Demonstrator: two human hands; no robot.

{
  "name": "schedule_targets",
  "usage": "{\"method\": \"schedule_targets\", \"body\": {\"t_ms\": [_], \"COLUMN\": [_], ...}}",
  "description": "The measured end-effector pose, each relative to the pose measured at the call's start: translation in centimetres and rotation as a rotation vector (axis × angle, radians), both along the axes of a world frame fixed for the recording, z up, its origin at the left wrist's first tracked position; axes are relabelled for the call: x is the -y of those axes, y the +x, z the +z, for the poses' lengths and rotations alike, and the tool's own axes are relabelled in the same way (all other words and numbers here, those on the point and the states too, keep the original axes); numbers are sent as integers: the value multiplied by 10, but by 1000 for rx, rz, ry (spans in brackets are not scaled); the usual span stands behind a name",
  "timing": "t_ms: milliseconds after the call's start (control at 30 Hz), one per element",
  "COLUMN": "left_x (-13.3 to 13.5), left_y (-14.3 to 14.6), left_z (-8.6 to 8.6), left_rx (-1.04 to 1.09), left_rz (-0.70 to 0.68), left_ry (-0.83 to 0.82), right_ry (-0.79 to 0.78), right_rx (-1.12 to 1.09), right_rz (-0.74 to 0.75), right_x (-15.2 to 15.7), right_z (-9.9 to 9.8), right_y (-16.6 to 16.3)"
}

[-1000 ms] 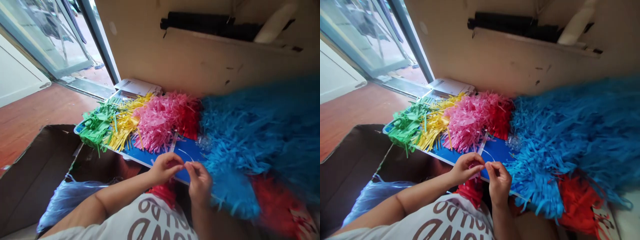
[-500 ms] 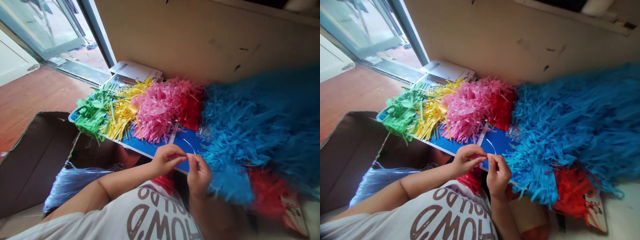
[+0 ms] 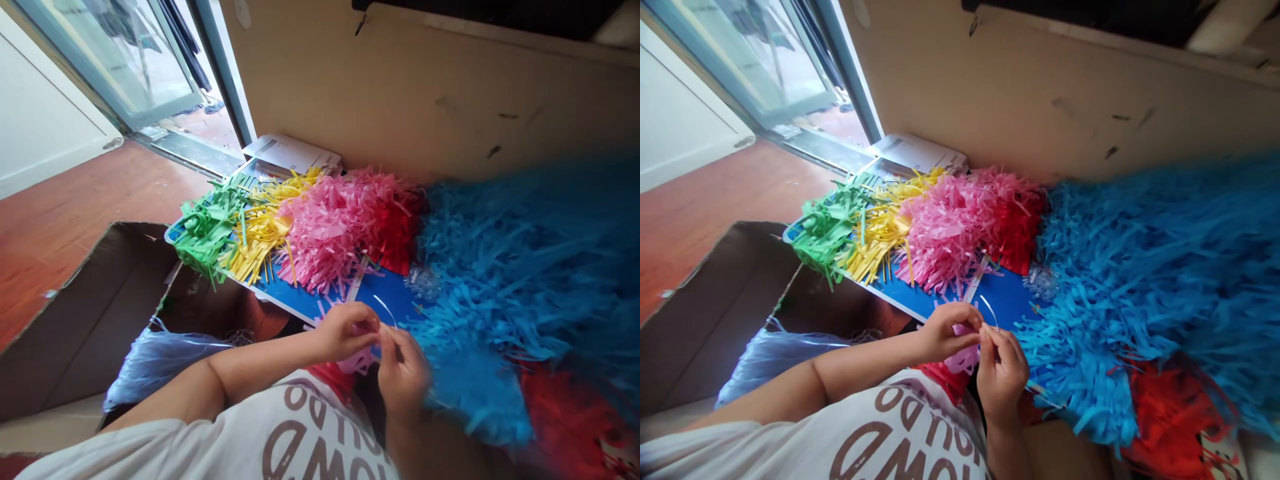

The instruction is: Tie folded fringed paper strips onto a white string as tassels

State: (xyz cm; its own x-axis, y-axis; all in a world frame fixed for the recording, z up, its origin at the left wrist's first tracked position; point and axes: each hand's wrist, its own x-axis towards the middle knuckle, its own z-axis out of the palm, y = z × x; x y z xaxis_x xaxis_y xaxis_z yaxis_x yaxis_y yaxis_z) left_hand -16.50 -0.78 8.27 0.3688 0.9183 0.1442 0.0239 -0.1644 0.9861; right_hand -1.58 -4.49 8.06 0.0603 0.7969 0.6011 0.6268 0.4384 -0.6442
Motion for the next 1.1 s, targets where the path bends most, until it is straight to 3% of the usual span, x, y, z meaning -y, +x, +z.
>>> {"method": "schedule_targets", "body": {"t_ms": [300, 500, 767, 833, 933, 1100], "left_x": [1, 3, 3, 4, 3, -2], "left_y": [2, 2, 8, 10, 11, 2], "left_z": [-18, -11, -9, -10, -11, -7], "left_rx": [223, 435, 650, 651, 545, 309], "left_rz": [10, -50, -115, -82, -25, -110], "left_ry": [-231, -608, -858, -818, -627, -449], "right_ry": [-218, -353, -294, -244, -143, -98], "right_rx": [-94, -146, -52, 17, 94, 70], "right_rz": [99, 152, 203, 179, 106, 112], "right_x": [-3, -4, -7, -8, -9, -10], "right_z": [-4, 0, 3, 3, 3, -1], "right_y": [20, 23, 18, 18, 18, 18]}}
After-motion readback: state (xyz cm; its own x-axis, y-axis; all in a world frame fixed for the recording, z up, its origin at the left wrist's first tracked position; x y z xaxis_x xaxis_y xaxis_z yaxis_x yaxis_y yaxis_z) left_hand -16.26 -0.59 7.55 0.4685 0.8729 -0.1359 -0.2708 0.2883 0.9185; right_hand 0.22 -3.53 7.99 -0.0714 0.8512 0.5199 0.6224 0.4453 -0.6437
